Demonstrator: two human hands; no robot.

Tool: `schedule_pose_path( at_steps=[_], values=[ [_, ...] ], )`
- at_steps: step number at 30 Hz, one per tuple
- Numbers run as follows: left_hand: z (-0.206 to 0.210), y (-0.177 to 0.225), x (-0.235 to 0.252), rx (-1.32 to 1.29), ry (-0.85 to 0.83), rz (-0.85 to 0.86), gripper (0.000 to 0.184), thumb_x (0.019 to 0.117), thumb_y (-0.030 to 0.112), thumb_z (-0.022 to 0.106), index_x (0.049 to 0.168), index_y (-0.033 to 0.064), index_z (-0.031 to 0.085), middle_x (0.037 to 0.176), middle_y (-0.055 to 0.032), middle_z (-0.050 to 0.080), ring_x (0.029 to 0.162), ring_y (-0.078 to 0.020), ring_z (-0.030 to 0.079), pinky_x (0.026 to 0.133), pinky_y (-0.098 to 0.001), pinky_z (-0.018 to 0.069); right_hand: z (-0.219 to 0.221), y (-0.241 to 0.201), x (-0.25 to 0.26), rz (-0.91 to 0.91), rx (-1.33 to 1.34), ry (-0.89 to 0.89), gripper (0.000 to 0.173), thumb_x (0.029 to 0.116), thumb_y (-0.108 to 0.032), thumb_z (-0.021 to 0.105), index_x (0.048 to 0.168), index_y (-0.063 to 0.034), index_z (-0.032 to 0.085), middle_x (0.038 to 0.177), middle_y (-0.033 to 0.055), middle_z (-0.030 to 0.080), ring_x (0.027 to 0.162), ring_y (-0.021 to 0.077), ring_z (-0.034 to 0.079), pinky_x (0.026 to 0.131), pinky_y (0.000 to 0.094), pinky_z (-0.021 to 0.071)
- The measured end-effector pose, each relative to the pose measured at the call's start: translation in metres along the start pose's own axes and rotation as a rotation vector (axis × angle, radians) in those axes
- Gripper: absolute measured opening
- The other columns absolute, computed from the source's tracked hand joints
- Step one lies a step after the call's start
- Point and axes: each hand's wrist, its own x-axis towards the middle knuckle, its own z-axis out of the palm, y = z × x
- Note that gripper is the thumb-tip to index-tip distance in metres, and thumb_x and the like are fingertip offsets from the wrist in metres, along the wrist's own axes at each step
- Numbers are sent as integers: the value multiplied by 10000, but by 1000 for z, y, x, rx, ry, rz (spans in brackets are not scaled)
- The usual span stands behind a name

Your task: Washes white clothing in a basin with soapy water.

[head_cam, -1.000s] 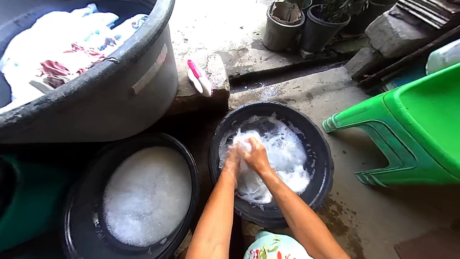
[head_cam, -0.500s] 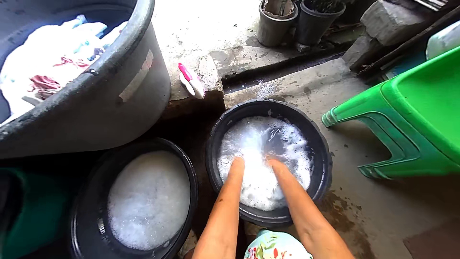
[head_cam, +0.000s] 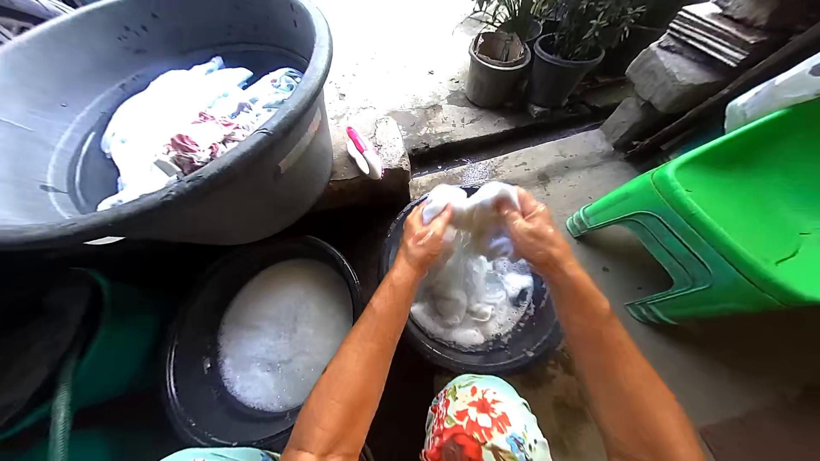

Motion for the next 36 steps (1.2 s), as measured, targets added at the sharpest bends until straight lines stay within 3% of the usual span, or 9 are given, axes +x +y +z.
schedule_pose_path(
  at_steps=[3,8,14,19,22,25,30,33,36],
  values=[
    [11,83,-10,-170,-46,185,275,1016,166,621,1249,22,638,1068,-81,709,970,-138,696,896,-362,593,-30,-73,-16,-311,128,-3,325,1055,-218,535,1362,-124,486,950,0,684,731,73,676,630,280,601],
    [1,156,-23,-125,-364,268,430,997,254,512,1380,62,477,1109,-69,666,982,-131,676,872,-347,589,-46,-119,-10,-570,77,-144,1376,690,-480,907,1630,-124,-31,1412,49,539,1163,60,633,975,269,589],
    [2,47,-3,250,-370,14,328,955,158,592,1245,7,611,1064,-168,680,944,-252,669,828,-479,566,26,8,18,-178,-180,-167,779,695,-282,907,1348,-81,532,1033,121,712,952,245,704,838,524,585],
    [3,-100,5,734,-502,-298,622,949,329,703,1462,30,520,1405,-246,583,1309,-389,568,1095,-598,443,104,165,24,284,-617,-538,705,884,-372,759,1469,-75,501,1351,333,563,1252,508,556,1016,680,455],
    [16,-147,-7,1029,-592,-396,782,920,342,717,1601,187,366,1652,-182,311,1449,-416,410,1085,-666,406,128,212,13,478,-683,-659,657,955,-452,676,1442,-30,549,1439,291,548,1359,461,507,1115,648,397],
    [29,-179,-14,1244,-688,-560,598,947,386,654,1451,80,553,1514,-238,490,1402,-455,450,1075,-711,373,126,210,-16,655,-670,-710,510,1093,-315,458,1445,48,523,1513,261,499,1444,403,440,1192,587,325],
    [32,-173,-12,1224,-807,-654,469,971,325,642,1294,-15,654,1415,-259,575,1353,-451,505,1054,-703,402,126,219,-25,650,-636,-601,562,1060,-258,549,1503,69,436,1567,285,417,1494,411,359,1235,555,260],
    [21,-160,-17,1040,-413,-542,999,795,357,848,1598,79,322,1595,-260,360,1423,-439,431,1089,-642,416,119,191,1,536,-408,-238,580,1027,-292,591,1450,91,490,1506,281,491,1454,371,426,1220,514,310],
    [17,-169,-18,780,-179,-358,1449,574,321,994,1668,195,54,1683,-267,127,1484,-468,324,1133,-635,381,97,114,9,405,444,246,327,1008,-190,611,1203,72,593,971,176,695,868,224,700,785,417,605]
  ],
)
